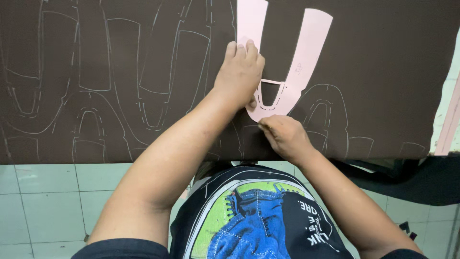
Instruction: The person places a pink shoe pattern piece on a brown sheet and traces around its edges with a pencil, then flips the pattern over and traces the other side, repeating the tracing on both sides of the pattern piece.
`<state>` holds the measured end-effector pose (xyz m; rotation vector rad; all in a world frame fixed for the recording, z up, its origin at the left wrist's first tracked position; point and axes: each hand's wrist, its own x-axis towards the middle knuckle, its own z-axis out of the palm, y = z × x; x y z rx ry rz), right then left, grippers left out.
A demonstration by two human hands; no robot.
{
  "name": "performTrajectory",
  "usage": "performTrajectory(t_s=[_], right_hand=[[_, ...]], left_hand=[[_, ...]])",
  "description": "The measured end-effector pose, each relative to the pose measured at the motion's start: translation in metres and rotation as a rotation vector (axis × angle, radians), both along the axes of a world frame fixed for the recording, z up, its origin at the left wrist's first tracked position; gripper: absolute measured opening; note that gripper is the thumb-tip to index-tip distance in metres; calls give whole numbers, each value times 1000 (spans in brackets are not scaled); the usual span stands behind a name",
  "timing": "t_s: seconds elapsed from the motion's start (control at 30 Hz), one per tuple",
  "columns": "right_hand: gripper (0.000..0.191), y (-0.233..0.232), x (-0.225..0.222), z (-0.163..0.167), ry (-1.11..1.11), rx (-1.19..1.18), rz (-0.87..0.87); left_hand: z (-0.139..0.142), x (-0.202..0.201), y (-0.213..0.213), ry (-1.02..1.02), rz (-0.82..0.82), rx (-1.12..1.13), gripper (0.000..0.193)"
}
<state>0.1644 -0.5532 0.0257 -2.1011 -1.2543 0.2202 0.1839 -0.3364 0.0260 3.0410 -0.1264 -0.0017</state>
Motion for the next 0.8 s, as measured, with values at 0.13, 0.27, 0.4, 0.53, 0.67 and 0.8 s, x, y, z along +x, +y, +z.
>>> performTrajectory(t_s=[0.13,0.27,0.4,0.53,0.67,0.8], right_hand=[[9,29,6,-4,2,16,16],[8,63,27,-5,-62,51,-33],[4,89,51,-2,-64,43,-83],[8,103,64,0,25,88,-180],[12,85,69,6,254,59,-377],[17,50,59,14,341,-55,-493]], left_hand=[[2,2,25,65,-31,-96,25],[1,9,48,-106,-50,-292,20],[1,12,57,-113,-76,-361,22],[0,12,59,-62,-30,-458,20],[0,10,55,-35,-40,-377,15],[1,-6,42,1,-55,-335,52]])
